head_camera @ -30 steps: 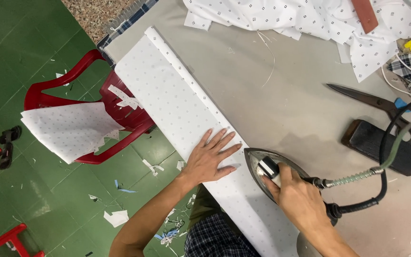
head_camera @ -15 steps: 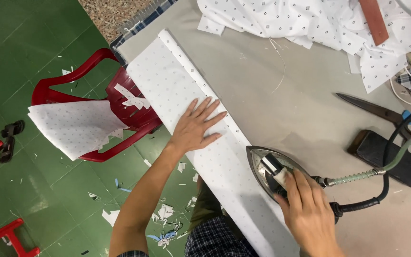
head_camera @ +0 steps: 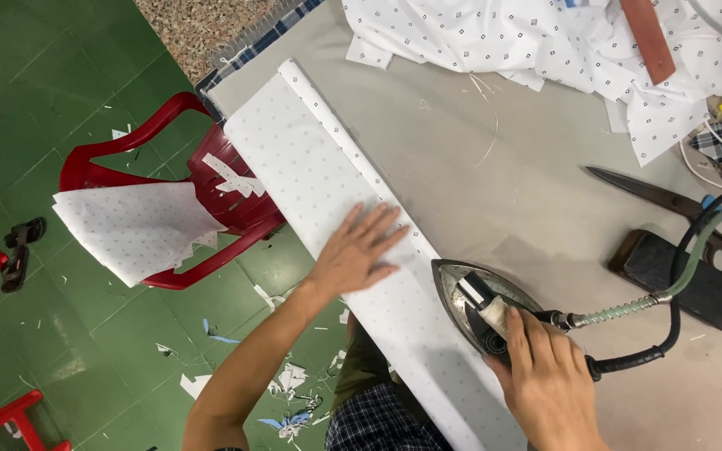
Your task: The person irons a long, white piece of patterned fabric on a work table. They use a steam iron to press the fabric, frequently adjusting its position with their hands and using a black rectangular tool to smooth the material.
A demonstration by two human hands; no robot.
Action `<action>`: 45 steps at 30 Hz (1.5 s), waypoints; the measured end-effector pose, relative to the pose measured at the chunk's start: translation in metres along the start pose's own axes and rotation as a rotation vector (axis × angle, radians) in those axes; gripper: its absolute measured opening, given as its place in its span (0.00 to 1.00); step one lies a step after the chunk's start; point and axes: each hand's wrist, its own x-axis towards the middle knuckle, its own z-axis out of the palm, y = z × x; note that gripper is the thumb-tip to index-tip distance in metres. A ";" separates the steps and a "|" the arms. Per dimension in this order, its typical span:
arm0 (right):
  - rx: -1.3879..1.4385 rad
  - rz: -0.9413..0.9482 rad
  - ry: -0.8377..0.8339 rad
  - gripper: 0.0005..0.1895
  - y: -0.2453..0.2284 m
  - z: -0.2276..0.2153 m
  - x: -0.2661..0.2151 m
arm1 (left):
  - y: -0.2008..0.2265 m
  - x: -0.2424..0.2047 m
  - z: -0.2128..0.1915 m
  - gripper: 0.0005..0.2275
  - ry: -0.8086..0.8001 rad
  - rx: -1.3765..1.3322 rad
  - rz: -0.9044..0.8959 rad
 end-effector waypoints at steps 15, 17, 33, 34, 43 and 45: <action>0.469 0.316 -0.599 0.35 -0.002 0.033 0.045 | 0.019 -0.006 0.010 0.28 0.211 -0.127 0.035; 0.453 0.289 -0.570 0.33 -0.004 0.032 0.046 | 0.020 -0.006 0.008 0.28 0.219 -0.128 0.029; 0.387 0.243 -0.483 0.28 -0.016 0.048 0.084 | -0.079 0.014 0.000 0.26 0.155 0.006 -0.105; 0.394 0.240 -0.478 0.28 -0.016 0.048 0.084 | -0.089 0.013 -0.001 0.27 0.202 0.053 -0.171; 0.401 0.258 -0.494 0.28 -0.015 0.043 0.088 | -0.060 0.005 -0.003 0.28 0.242 0.104 -0.107; 0.379 0.252 -0.470 0.28 -0.015 0.044 0.086 | -0.056 0.005 -0.003 0.29 0.237 0.118 -0.051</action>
